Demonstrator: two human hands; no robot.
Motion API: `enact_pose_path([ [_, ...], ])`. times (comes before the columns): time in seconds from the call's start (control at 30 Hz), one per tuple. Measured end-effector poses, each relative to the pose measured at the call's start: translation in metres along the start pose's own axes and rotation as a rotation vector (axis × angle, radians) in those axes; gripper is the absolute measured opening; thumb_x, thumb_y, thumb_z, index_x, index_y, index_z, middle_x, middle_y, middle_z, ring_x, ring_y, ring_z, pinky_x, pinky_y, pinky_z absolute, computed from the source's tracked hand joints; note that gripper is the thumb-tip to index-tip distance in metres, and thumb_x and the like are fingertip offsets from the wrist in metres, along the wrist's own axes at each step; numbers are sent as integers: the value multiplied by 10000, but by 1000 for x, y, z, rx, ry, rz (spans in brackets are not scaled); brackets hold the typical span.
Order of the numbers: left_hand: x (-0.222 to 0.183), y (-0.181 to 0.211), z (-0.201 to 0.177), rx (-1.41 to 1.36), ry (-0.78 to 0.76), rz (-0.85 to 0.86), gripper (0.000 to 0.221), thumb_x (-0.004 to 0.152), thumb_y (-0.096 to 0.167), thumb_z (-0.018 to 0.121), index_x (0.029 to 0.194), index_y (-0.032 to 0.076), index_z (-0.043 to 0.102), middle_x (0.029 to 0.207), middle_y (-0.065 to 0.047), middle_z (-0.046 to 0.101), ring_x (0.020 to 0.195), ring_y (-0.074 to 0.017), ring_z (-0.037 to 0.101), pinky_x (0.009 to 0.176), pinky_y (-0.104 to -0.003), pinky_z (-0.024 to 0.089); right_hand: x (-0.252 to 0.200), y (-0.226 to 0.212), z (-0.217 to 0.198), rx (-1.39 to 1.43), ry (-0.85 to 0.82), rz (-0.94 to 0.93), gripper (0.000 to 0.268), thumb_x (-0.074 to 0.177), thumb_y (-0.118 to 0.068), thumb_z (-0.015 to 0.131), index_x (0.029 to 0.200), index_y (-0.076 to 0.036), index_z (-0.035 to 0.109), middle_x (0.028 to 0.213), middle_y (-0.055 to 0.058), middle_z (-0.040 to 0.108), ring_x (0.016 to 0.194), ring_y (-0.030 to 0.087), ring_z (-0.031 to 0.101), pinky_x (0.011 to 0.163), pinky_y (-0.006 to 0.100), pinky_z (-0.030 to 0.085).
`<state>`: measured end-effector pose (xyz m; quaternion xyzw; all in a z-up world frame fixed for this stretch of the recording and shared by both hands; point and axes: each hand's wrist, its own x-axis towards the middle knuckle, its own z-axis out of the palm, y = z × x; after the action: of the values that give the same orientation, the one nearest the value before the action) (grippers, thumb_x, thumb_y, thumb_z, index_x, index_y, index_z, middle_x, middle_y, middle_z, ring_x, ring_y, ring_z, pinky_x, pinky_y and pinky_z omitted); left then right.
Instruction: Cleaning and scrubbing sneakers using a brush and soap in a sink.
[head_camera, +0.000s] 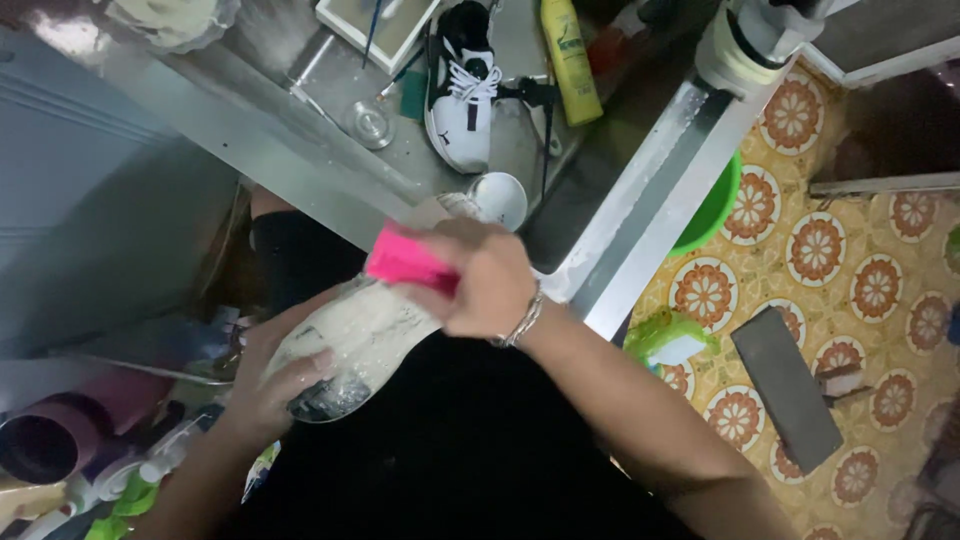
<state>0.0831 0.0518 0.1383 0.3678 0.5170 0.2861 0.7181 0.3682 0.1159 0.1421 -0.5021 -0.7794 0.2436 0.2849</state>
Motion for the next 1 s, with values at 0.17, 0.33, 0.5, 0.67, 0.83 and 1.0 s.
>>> enact_pose_path([
  [0.17, -1, -4, 0, -17, -7, -11, 901, 692, 442, 633, 1436, -63, 576, 1263, -221, 719, 1076, -282, 685, 955, -359, 479, 5, 37, -11, -37, -25, 198, 399, 813, -377, 850, 1120, -138, 766, 945, 147, 744, 844, 330, 735, 800, 429, 597],
  [0.33, -4, -2, 0, -6, -33, 13, 867, 737, 449, 666, 1418, -80, 572, 1325, -206, 689, 1158, -265, 658, 995, -377, 474, 6, -13, -18, 64, -57, 31, 383, 771, -310, 841, 1096, -128, 753, 848, 152, 720, 820, 346, 711, 892, 507, 543],
  [0.5, -2, -5, 0, 89, -21, 86, 871, 748, 450, 665, 1444, -66, 569, 1301, -212, 709, 1132, -260, 672, 982, -365, 489, 16, 26, -19, -18, -183, 312, 395, 799, -348, 835, 1157, -194, 771, 816, 122, 747, 692, 287, 729, 677, 405, 593],
  [0.67, 1, 2, 1, -52, -73, 23, 840, 769, 403, 665, 1455, -66, 542, 1313, -219, 700, 1129, -261, 676, 972, -372, 491, 16, -8, -23, 80, -66, -23, 358, 845, -335, 827, 1138, -165, 712, 872, 121, 723, 768, 299, 712, 804, 439, 564],
  [0.83, -4, 5, 5, 33, -108, 137, 750, 846, 343, 647, 1466, -70, 552, 1319, -204, 704, 1154, -222, 655, 1005, -347, 482, 18, 7, -27, 40, -241, 355, 383, 826, -358, 808, 1176, -202, 787, 808, 128, 746, 682, 273, 737, 696, 381, 593],
  [1.0, -3, 24, 6, 171, -158, 33, 725, 815, 255, 704, 1457, -30, 525, 1293, -157, 697, 1153, -201, 636, 1009, -342, 464, -14, 4, -13, 84, 25, -115, 469, 771, -301, 852, 1164, -77, 734, 978, 161, 738, 911, 355, 714, 860, 446, 566],
])
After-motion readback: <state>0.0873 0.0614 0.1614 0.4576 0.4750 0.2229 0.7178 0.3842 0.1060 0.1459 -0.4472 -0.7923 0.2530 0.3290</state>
